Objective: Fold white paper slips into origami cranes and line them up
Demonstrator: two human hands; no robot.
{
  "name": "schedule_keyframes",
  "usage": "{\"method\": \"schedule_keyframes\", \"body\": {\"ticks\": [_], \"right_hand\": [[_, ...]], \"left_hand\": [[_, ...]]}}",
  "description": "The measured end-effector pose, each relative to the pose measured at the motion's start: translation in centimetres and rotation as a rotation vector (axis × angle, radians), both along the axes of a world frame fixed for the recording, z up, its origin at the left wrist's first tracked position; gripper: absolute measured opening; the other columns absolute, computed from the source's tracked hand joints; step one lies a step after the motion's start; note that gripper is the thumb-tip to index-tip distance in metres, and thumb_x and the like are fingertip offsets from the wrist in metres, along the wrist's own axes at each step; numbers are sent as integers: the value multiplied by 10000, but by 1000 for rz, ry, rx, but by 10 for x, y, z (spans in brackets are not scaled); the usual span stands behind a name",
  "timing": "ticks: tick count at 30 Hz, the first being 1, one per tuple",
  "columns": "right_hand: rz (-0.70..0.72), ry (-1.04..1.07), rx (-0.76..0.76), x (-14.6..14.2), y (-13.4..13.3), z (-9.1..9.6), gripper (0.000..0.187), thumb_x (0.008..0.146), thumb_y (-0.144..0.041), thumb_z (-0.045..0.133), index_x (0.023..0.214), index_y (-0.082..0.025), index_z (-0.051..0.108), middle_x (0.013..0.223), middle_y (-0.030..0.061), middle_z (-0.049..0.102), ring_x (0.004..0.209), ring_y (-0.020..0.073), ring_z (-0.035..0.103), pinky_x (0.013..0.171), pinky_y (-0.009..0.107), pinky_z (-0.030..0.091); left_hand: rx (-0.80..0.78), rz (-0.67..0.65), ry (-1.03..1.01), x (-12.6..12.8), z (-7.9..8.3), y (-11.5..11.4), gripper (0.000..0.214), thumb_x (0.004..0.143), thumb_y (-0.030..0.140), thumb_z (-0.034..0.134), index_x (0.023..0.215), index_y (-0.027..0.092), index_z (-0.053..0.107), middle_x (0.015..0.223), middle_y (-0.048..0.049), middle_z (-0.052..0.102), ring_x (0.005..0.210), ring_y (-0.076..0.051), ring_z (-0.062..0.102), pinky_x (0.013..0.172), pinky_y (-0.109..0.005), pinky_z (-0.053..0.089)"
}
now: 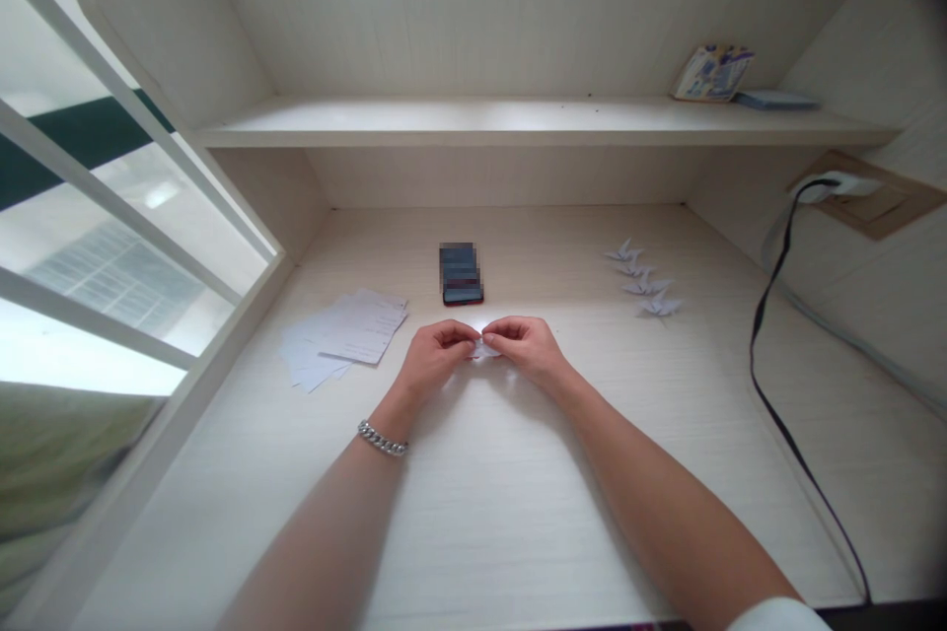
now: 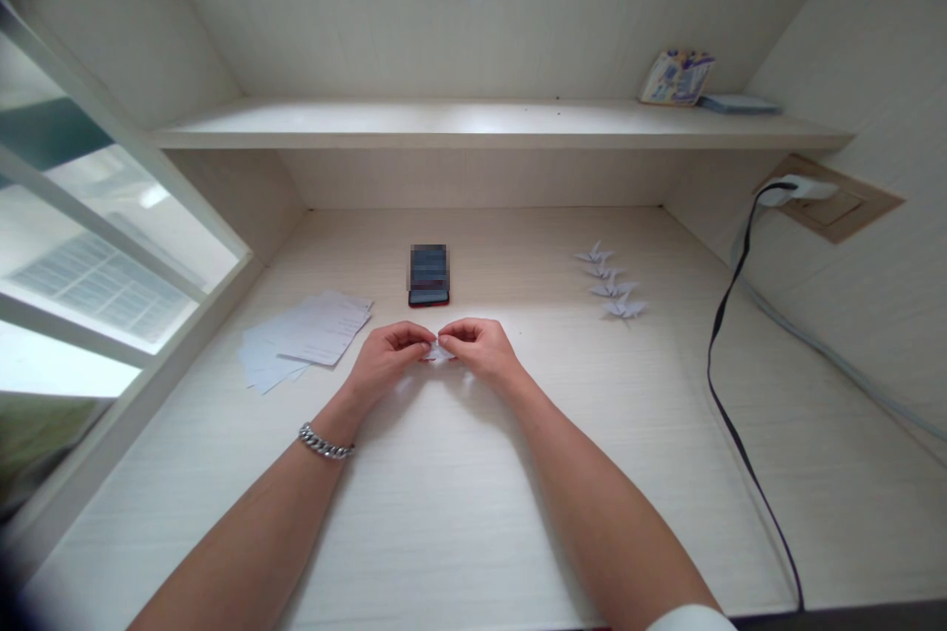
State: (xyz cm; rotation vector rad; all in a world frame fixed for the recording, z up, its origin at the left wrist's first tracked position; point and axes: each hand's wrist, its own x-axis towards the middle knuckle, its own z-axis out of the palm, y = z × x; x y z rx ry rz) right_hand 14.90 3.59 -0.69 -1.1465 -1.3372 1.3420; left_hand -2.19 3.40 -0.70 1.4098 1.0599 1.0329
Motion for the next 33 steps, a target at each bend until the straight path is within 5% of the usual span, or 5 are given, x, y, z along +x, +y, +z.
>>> {"method": "schedule_keyframes", "body": {"ticks": [20,33], "right_hand": [[13,-5,-33,0,-1,2,236,628,-312,684,785,-135,690,737,55,668,644,149,593,582,260,483],[-39,-9,-13,-1,-1,1,221,617,-310,684,750,-134,683,701,51,672,598,143,584,564,262,457]], "left_hand": [[83,38,196,0,4,-4,165,686,227,599,796,159,701,769,-49,697,681,-150,621,645,-246,486],[-40,-27,-59,1,7,-2,209,683,217,624,877,138,631,829,-56,668,725,-156,634,670,-289,519]]}}
